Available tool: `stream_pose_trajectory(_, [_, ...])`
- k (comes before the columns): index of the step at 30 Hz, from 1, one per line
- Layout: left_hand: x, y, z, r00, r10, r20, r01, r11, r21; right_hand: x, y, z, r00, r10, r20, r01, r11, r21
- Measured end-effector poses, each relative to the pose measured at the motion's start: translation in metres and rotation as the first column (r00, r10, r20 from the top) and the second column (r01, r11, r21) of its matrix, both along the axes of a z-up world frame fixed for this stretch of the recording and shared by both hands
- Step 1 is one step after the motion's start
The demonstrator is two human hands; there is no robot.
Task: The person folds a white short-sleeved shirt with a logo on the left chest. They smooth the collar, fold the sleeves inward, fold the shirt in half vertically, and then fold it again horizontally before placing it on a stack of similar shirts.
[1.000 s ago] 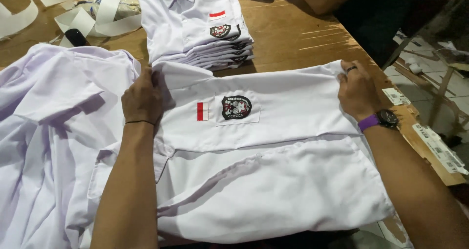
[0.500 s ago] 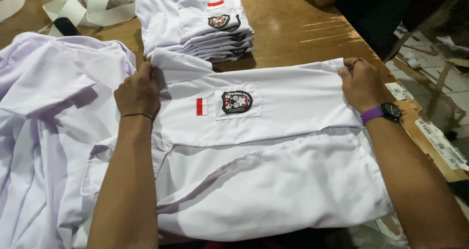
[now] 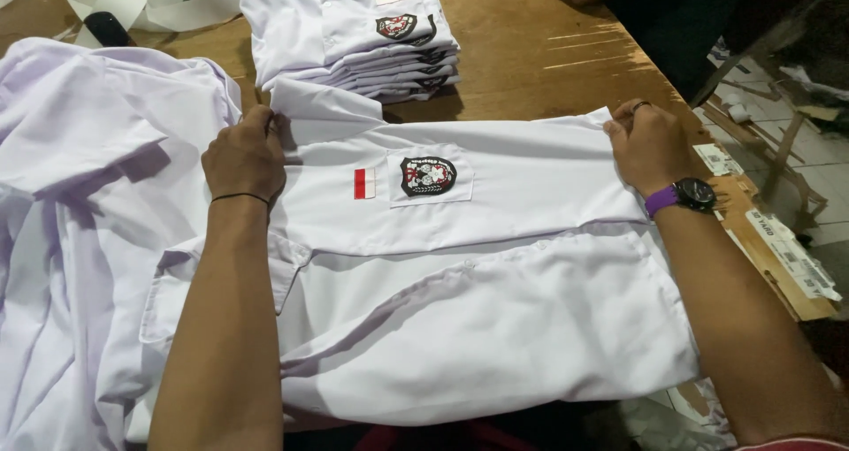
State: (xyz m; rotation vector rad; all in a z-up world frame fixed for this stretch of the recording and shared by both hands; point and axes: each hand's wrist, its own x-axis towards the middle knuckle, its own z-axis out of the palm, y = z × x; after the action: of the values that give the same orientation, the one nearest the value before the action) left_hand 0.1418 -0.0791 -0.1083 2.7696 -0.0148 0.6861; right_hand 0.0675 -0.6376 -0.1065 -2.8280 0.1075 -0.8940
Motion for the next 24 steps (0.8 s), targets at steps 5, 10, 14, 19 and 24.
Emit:
stream_pose_trajectory(5, [-0.002, -0.001, -0.001, 1.000, 0.003, -0.009, -0.003, 1.000, -0.005, -0.024, 0.025, 0.020, 0.990, -0.102, -0.103, 0.096, 0.994, -0.060])
stream_pose_trajectory(10, [-0.003, -0.001, 0.002, 1.000, -0.010, 0.003, 0.010, 0.999, -0.049, -0.022, 0.024, 0.028, 0.981, -0.078, -0.176, 0.107, 0.981, 0.159])
stream_pose_trajectory(14, [0.006, 0.001, 0.008, 0.991, 0.033, -0.132, -0.050, 0.991, -0.122, -0.035, 0.021, 0.048, 0.950, -0.066, -0.305, 0.171, 0.928, 0.332])
stream_pose_trajectory(19, [-0.029, -0.014, 0.091, 0.752, -0.143, -0.644, -0.160, 0.907, -0.389, -0.090, 0.033, 0.088, 0.875, -0.238, -0.422, 0.322, 0.936, 0.141])
stream_pose_trajectory(24, [-0.085, -0.033, 0.134, 0.759, -0.204, -0.618, 0.107, 0.976, -0.191, -0.155, 0.081, 0.122, 0.780, -0.203, -0.592, 0.378, 0.907, 0.187])
